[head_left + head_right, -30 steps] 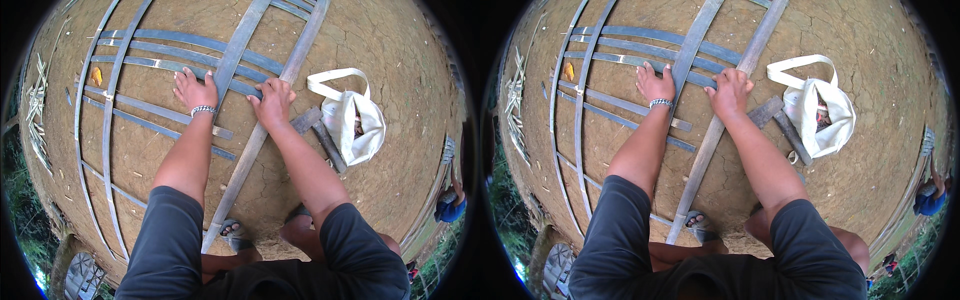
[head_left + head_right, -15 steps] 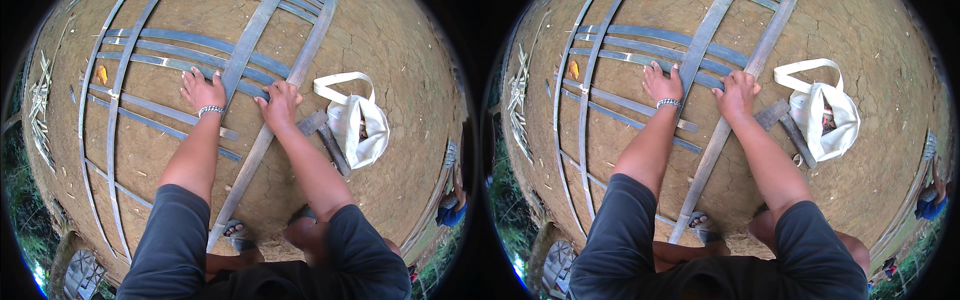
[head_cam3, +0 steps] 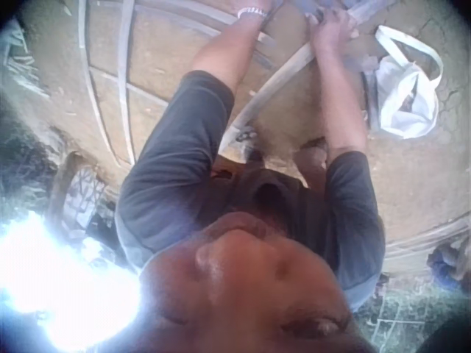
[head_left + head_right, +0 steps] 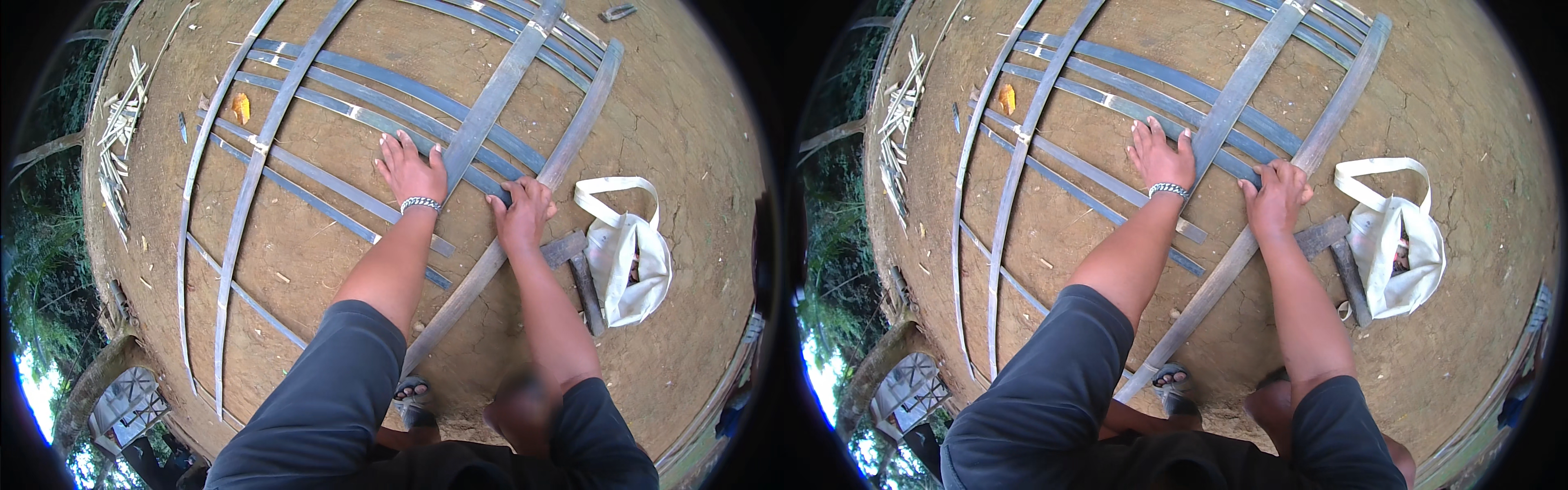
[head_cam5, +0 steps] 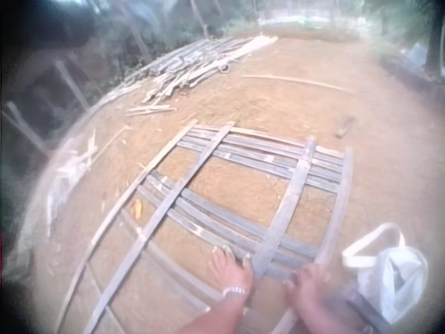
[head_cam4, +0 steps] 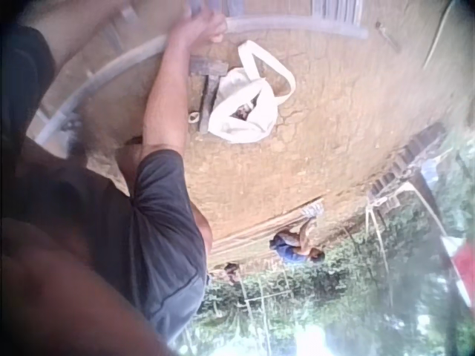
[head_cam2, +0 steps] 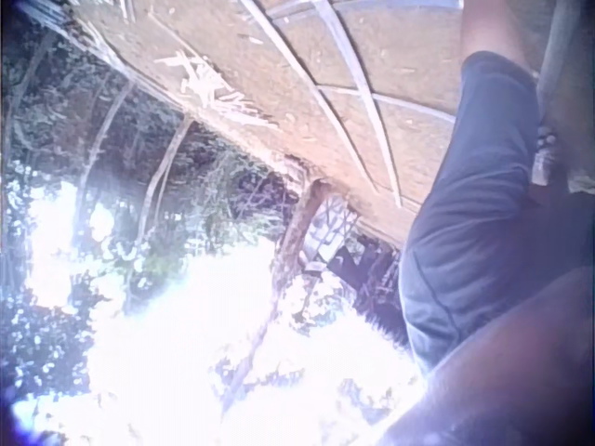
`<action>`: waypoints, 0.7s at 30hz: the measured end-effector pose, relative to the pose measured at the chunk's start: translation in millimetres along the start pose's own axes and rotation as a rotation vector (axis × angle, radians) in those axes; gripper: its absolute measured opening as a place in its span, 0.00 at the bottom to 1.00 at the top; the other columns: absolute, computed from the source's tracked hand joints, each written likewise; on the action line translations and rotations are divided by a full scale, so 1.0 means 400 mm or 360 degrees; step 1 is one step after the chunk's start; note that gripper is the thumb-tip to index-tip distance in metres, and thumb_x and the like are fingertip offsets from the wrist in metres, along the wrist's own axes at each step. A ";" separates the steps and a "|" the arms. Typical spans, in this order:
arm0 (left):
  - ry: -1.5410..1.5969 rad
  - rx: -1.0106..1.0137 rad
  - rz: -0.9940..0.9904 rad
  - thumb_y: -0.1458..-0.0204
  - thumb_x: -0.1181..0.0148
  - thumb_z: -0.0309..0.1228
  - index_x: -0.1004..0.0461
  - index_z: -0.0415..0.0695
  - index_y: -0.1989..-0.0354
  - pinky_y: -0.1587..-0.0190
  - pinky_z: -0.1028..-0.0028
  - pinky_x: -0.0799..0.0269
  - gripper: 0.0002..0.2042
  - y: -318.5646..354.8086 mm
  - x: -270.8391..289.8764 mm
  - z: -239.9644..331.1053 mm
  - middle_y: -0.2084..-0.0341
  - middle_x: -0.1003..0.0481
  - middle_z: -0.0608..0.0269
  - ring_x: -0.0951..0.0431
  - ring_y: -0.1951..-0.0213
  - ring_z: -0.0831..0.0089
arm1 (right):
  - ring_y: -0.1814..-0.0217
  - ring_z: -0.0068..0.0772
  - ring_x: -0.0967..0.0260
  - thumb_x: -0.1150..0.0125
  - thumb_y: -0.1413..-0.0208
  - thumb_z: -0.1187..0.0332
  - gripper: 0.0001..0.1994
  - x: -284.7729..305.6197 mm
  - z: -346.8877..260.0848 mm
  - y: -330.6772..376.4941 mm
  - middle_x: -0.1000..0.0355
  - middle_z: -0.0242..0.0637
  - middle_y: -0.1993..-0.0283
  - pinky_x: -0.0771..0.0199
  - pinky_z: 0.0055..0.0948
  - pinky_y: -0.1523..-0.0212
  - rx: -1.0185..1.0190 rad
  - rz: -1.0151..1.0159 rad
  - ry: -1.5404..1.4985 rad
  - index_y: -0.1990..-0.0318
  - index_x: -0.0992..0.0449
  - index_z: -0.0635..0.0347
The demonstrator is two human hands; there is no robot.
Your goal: The person constructs a bamboo lattice by laying out bamboo strips in a grid and securing the intersections using small nails and a hatchet to hammer them in.
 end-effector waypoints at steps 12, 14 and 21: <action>0.0034 -0.0003 -0.0008 0.38 0.43 0.48 0.42 0.34 0.26 0.22 0.50 0.65 0.38 -0.004 -0.009 -0.004 0.24 0.49 0.39 0.54 0.21 0.53 | 0.38 0.40 0.37 0.19 0.58 0.60 0.19 -0.003 0.004 -0.003 0.27 0.28 0.48 0.47 0.47 0.37 -0.0001 0.0007 -0.0017 0.57 0.15 0.51; 0.0041 0.0004 -0.0008 0.38 0.43 0.48 0.43 0.34 0.26 0.22 0.51 0.65 0.38 -0.004 -0.008 -0.005 0.24 0.49 0.40 0.54 0.21 0.54 | 0.38 0.40 0.37 0.19 0.58 0.60 0.19 -0.005 0.006 -0.003 0.27 0.28 0.48 0.48 0.47 0.37 -0.0002 0.0009 -0.0035 0.57 0.15 0.51; 0.0017 0.0011 -0.0038 0.37 0.43 0.48 0.43 0.36 0.25 0.22 0.51 0.65 0.38 -0.003 -0.008 0.002 0.23 0.49 0.41 0.55 0.21 0.55 | 0.38 0.40 0.37 0.20 0.58 0.60 0.18 0.000 0.005 -0.004 0.27 0.29 0.49 0.48 0.46 0.36 -0.0015 -0.0010 -0.0021 0.57 0.15 0.51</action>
Point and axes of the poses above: each hand's wrist, its own y-axis away from the middle knuckle, its own x-axis out of the back of the hand, z = x × y, the point moved 8 cm from there along -y, towards the middle knuckle
